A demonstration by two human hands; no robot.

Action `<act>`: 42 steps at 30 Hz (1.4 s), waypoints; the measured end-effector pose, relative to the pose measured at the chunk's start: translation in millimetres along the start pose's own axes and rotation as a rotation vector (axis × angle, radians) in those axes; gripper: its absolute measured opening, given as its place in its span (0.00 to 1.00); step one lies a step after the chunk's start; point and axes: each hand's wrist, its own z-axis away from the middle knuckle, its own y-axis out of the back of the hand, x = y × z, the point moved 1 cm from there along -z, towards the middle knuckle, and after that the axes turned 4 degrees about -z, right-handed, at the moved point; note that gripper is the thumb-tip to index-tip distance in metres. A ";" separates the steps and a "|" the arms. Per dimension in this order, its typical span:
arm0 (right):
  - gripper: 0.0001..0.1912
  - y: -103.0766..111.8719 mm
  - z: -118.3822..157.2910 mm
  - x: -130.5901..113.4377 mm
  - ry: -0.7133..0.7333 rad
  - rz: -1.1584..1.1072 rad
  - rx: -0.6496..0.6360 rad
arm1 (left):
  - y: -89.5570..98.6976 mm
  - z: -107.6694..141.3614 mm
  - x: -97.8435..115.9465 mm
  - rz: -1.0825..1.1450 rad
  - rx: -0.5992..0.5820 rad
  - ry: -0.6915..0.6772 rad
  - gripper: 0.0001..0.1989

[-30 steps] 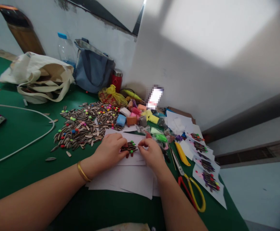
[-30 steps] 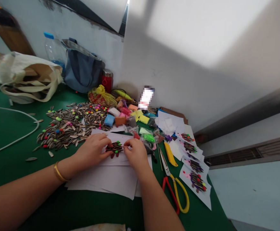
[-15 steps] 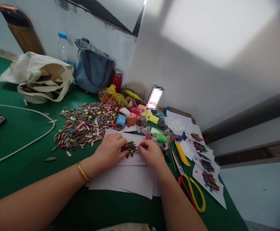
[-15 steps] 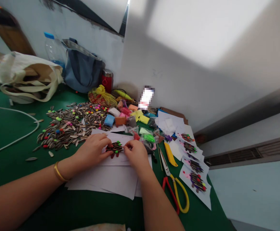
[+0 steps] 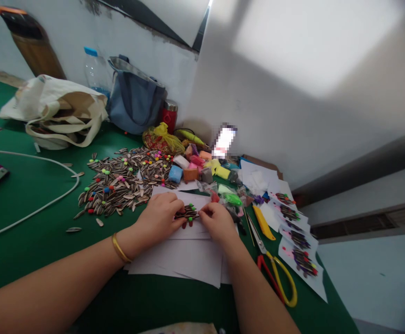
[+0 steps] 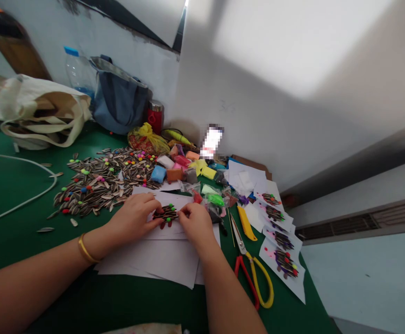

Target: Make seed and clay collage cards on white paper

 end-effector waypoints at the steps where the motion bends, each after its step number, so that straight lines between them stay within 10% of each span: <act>1: 0.08 -0.2 0.2 -0.1 0.003 -0.002 0.002 | -0.1 -0.2 0.1 -0.002 -0.002 -0.003 0.07; 8: 0.08 -0.8 0.4 -1.1 -0.006 -0.005 0.004 | 1.2 -0.5 0.1 -0.011 -0.013 0.012 0.09; 18: 0.12 7.4 1.6 -4.0 0.023 0.041 -0.020 | -7.9 4.6 -6.9 -0.001 -0.061 0.084 0.38; 42: 0.09 10.9 9.0 -15.9 0.110 0.221 -0.039 | -7.6 5.5 -6.1 -0.038 -0.121 0.069 0.40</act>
